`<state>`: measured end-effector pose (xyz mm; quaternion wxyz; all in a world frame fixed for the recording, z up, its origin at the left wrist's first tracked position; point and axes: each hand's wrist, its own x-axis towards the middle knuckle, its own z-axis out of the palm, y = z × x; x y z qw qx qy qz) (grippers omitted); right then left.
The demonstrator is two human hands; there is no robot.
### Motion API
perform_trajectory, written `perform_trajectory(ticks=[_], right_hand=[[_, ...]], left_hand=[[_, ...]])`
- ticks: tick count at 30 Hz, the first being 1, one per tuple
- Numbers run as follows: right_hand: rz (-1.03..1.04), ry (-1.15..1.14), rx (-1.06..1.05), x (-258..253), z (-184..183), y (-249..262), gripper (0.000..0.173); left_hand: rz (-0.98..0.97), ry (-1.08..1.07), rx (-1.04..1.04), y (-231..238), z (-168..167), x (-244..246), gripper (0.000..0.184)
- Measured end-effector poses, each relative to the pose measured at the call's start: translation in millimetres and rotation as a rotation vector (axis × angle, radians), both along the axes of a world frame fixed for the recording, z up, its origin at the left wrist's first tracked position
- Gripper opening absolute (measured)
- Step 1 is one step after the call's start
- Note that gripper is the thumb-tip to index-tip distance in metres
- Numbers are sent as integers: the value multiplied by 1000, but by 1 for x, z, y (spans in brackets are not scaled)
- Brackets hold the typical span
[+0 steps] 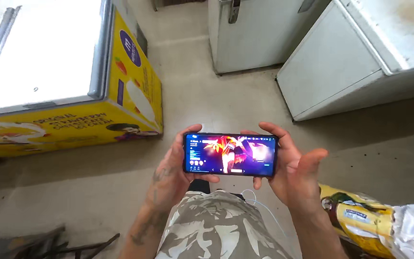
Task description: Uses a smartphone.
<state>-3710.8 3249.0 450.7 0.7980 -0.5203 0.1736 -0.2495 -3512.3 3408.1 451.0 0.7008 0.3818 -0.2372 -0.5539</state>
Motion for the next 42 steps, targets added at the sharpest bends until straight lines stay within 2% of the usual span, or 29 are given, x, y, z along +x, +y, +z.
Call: perform_trajectory(ticks=[4, 8, 12, 20, 31, 38, 42], right_hand=[[-16, 4, -151, 60, 31, -45, 95], [-56, 32, -224, 115, 45, -85, 92], [-81, 47, -159, 156, 35, -127, 90], [-66, 58, -22, 233, -5, -226, 90], [111, -34, -66, 335, 3, -395, 88], [196, -4, -43, 396, -11, -465, 87], [200, 40, -6, 441, -25, -492, 84]], left_hand=[[-20, 95, -112, -61, -11, 65, 57], [-36, 136, -160, -112, -11, 121, 58], [-29, 70, -140, -149, -1, 163, 60], [-12, -131, -47, -230, 12, 230, 75], [192, -61, -11, -378, 1, 312, 64], [280, -85, 25, -431, 7, 352, 68], [288, -133, 25, -453, 10, 384, 77]])
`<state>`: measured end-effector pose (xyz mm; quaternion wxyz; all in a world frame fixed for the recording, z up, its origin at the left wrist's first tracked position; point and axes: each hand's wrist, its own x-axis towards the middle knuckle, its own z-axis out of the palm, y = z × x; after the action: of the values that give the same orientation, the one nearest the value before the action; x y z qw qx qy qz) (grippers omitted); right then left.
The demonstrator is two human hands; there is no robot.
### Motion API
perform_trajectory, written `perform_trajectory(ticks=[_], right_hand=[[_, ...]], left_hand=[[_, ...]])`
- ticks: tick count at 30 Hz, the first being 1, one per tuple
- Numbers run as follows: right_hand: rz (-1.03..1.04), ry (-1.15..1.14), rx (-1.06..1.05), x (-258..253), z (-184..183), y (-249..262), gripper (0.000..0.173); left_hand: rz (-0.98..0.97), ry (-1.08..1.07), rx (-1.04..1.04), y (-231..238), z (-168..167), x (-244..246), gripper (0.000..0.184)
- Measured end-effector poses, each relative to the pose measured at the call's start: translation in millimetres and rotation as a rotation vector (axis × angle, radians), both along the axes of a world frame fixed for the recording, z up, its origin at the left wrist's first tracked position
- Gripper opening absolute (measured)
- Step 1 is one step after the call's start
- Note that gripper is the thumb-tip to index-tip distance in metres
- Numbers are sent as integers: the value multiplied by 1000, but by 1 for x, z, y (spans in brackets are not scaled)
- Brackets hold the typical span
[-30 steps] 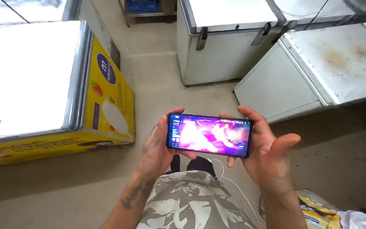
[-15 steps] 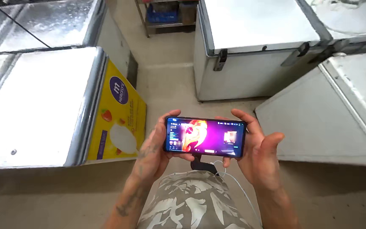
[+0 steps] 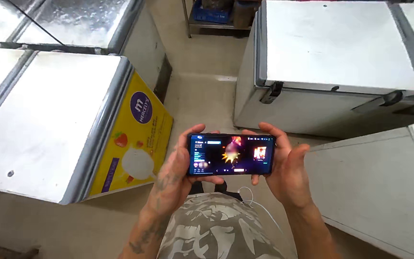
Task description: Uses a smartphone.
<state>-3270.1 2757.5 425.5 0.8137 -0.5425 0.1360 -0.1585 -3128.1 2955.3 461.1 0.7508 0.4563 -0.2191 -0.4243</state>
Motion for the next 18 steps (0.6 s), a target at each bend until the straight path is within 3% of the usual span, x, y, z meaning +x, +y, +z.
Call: perform_trajectory(ticks=[14, 18], right_hand=[[-40, -35, -132, 196, 28, -45, 86], [-58, -9, -106, 255, 19, -52, 86]], left_hand=[[-74, 215, -91, -69, -43, 224, 73], [-68, 147, -71, -73, -40, 282, 74]])
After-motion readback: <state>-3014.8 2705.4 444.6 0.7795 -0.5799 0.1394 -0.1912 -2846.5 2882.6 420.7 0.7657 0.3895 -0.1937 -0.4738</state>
